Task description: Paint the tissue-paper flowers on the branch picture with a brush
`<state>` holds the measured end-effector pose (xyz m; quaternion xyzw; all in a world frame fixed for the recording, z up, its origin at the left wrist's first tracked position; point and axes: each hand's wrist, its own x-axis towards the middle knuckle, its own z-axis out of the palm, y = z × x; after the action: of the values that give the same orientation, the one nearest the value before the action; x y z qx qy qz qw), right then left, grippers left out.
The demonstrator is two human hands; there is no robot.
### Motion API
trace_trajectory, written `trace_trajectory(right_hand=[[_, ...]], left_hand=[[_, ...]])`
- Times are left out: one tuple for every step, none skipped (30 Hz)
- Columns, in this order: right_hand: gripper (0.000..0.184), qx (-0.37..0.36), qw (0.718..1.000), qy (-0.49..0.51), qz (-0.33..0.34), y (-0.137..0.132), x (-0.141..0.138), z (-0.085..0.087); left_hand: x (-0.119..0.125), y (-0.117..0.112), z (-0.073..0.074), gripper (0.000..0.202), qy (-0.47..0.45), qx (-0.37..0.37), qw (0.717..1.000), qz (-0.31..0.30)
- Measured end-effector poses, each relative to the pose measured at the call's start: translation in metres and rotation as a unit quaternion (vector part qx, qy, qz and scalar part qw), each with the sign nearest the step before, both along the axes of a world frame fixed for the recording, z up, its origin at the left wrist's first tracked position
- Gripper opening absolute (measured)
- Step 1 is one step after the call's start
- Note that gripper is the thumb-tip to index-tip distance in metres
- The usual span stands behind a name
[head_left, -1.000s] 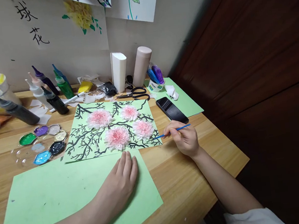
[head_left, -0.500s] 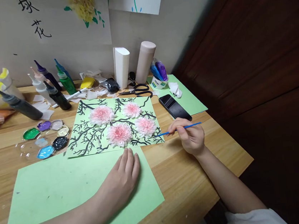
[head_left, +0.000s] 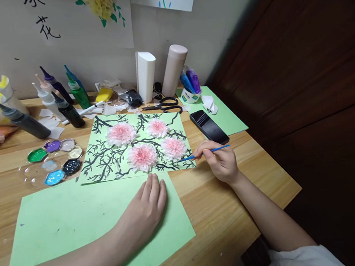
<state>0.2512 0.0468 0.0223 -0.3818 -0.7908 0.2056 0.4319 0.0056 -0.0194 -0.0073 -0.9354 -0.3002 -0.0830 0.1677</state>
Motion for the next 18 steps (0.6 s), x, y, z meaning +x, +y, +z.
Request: trace_trajectory(right_hand=[[0.021, 0.003, 1.000, -0.002, -0.003, 0.0003, 0.0005, 0.0001], [0.021, 0.005, 1.000, -0.004, -0.006, 0.0005, 0.0011, 0.0001], [0.021, 0.006, 1.000, -0.006, -0.008, 0.0007, 0.0018, 0.0000], [0.021, 0.007, 1.000, -0.007, -0.011, 0.0009, 0.0025, -0.0002], [0.020, 0.009, 1.000, -0.004, -0.014, 0.0009, 0.0032, -0.0005], [0.020, 0.012, 1.000, 0.001, -0.016, 0.0009, 0.0038, -0.0009], [0.020, 0.014, 1.000, 0.010, -0.019, 0.0007, 0.0042, -0.0013], [0.020, 0.018, 0.999, 0.020, -0.020, 0.0005, 0.0044, -0.0017], [0.020, 0.020, 0.999, 0.029, -0.020, 0.0002, 0.0044, -0.0019], [0.020, 0.019, 0.999, 0.033, -0.019, -0.0001, 0.0042, -0.0021], [0.021, 0.018, 0.999, 0.034, -0.017, -0.0004, 0.0039, -0.0021], [0.021, 0.016, 0.999, 0.029, -0.014, -0.0006, 0.0034, -0.0019], [0.020, 0.013, 1.000, 0.022, -0.010, -0.0008, 0.0028, -0.0017], [0.020, 0.010, 1.000, 0.015, -0.004, -0.0008, 0.0023, -0.0013], [0.020, 0.007, 1.000, 0.009, 0.001, -0.0008, 0.0019, -0.0010], [0.019, 0.005, 1.000, 0.005, 0.006, -0.0007, 0.0016, -0.0008], [0.019, 0.004, 1.000, 0.002, 0.010, -0.0006, 0.0014, -0.0006], [0.019, 0.003, 1.000, -0.001, 0.011, -0.0005, 0.0014, -0.0006]], left_hand=[[0.0001, 0.0001, 0.0002, 0.044, 0.002, 0.002, 1.000, 0.000], [0.0002, 0.0002, 0.0004, 0.043, 0.004, 0.004, 1.000, 0.000], [0.0004, 0.0002, 0.0006, 0.044, 0.006, 0.004, 1.000, 0.000], [0.0005, 0.0003, 0.0008, 0.044, 0.007, 0.004, 1.000, 0.000], [0.0006, 0.0004, 0.0009, 0.044, 0.007, 0.004, 1.000, 0.000], [0.0007, 0.0005, 0.0011, 0.044, 0.007, 0.005, 1.000, 0.000], [0.0008, 0.0005, 0.0012, 0.044, 0.007, 0.006, 1.000, 0.000], [0.0008, 0.0004, 0.0013, 0.044, 0.006, 0.009, 1.000, 0.001], [0.0008, 0.0004, 0.0013, 0.043, 0.006, 0.011, 1.000, 0.001], [0.0008, 0.0003, 0.0013, 0.043, 0.007, 0.012, 1.000, 0.002], [0.0008, 0.0002, 0.0012, 0.043, 0.007, 0.012, 1.000, 0.003], [0.0007, 0.0002, 0.0010, 0.043, 0.006, 0.011, 1.000, 0.003], [0.0007, 0.0002, 0.0007, 0.043, 0.004, 0.010, 1.000, 0.002], [0.0007, 0.0002, 0.0002, 0.043, 0.001, 0.008, 1.000, 0.001], [0.0007, 0.0002, -0.0003, 0.044, -0.002, 0.006, 1.000, 0.000], [0.0006, 0.0002, -0.0009, 0.044, -0.004, 0.004, 1.000, -0.001], [0.0004, 0.0002, -0.0015, 0.044, -0.005, 0.001, 1.000, -0.002], [0.0003, 0.0002, -0.0020, 0.044, -0.008, -0.002, 1.000, -0.003]])
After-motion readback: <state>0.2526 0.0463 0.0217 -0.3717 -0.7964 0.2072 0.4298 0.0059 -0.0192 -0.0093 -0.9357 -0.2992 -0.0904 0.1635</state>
